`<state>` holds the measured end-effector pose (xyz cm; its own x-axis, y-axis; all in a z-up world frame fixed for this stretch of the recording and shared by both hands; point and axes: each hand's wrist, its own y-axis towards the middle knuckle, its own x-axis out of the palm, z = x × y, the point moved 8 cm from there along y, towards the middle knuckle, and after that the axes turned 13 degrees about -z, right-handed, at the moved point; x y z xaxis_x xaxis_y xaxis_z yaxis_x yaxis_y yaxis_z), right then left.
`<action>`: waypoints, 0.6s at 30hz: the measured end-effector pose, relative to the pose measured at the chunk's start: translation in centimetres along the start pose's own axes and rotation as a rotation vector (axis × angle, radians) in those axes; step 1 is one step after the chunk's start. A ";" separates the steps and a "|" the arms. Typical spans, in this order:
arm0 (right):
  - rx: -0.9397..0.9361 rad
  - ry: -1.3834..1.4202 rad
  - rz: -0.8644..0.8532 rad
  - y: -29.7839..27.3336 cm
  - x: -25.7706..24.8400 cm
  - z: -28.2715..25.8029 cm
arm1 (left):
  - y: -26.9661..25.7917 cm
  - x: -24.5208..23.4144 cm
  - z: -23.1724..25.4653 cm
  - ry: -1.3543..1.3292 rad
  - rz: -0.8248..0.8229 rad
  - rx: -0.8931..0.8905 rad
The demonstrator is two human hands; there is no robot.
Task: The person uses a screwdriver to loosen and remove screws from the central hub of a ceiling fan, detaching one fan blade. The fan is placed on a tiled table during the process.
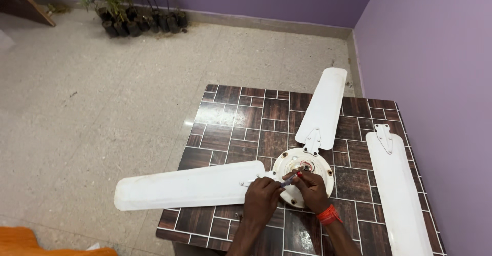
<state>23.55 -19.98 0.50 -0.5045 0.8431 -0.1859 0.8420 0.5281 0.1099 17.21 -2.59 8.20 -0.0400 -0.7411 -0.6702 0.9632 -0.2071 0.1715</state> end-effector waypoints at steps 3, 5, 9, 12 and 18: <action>-0.061 0.086 -0.004 0.3 0.2 -0.4 | -0.1 -0.9 -1.0 -0.173 0.153 -0.066; -0.041 0.090 -0.009 0.4 0.2 -0.4 | 0.1 -1.1 -2.2 -0.357 0.175 -0.127; -0.004 0.049 -0.008 0.4 0.5 -0.9 | 1.4 -1.9 -2.9 -0.419 0.217 -0.132; -0.017 0.021 -0.001 0.5 0.5 -1.2 | 2.7 -1.4 -3.6 -0.516 0.208 -0.173; -0.018 0.008 0.001 0.4 0.4 -0.8 | 4.2 -0.8 -3.7 -0.450 0.177 -0.109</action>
<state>23.54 -19.32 1.22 -0.5050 0.8447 -0.1775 0.8392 0.5286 0.1280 22.30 -0.48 6.76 0.0394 -0.9661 -0.2551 0.9868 -0.0025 0.1618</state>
